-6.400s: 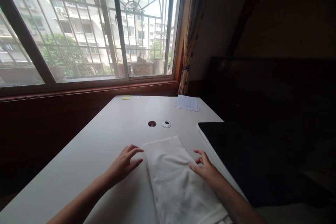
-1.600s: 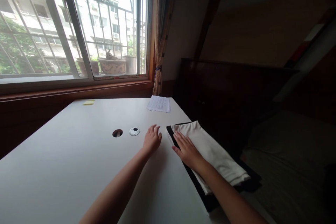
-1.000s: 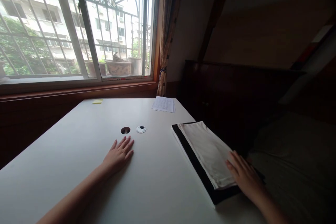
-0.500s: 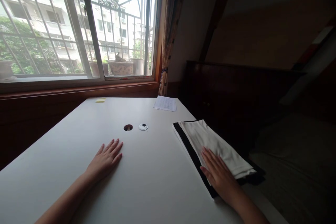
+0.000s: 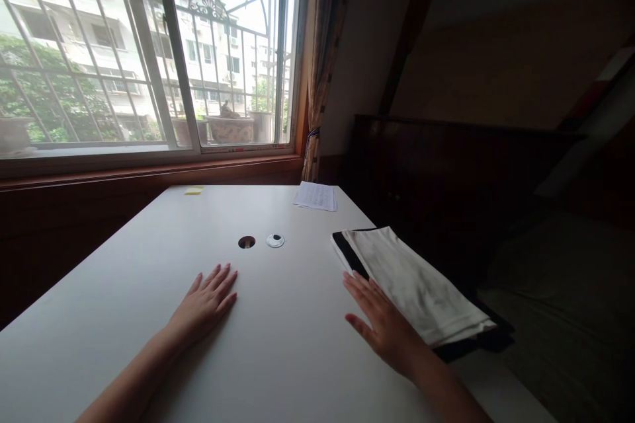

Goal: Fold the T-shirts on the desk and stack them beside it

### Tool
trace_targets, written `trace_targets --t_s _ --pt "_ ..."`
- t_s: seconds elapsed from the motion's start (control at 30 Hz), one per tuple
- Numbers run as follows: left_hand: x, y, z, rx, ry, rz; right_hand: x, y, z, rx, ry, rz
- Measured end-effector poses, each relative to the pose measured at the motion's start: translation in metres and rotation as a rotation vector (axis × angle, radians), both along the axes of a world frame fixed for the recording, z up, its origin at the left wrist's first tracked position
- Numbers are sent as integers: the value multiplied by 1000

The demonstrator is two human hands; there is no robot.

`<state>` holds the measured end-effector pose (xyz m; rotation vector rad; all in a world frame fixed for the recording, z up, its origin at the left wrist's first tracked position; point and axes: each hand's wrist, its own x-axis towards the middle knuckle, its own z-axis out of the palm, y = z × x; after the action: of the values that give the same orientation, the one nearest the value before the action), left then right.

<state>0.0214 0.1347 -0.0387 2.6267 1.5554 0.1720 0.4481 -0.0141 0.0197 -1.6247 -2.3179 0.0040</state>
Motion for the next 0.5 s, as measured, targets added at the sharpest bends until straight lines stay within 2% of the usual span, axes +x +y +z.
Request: trace_targets --t_s 0.13,0.3,0.4,0.5 --pt "-1 -7 8 -3 -16 -101 -53 32 3 -78 0 168" --pt "7 -24 23 3 -41 -291 -108 68 -6 -224 -15 301" --pt "13 -32 23 -24 -44 -358 -129 81 -15 -264 -4 366" --pt "17 -33 18 -48 -41 -386 -138 86 -26 -301 11 406"
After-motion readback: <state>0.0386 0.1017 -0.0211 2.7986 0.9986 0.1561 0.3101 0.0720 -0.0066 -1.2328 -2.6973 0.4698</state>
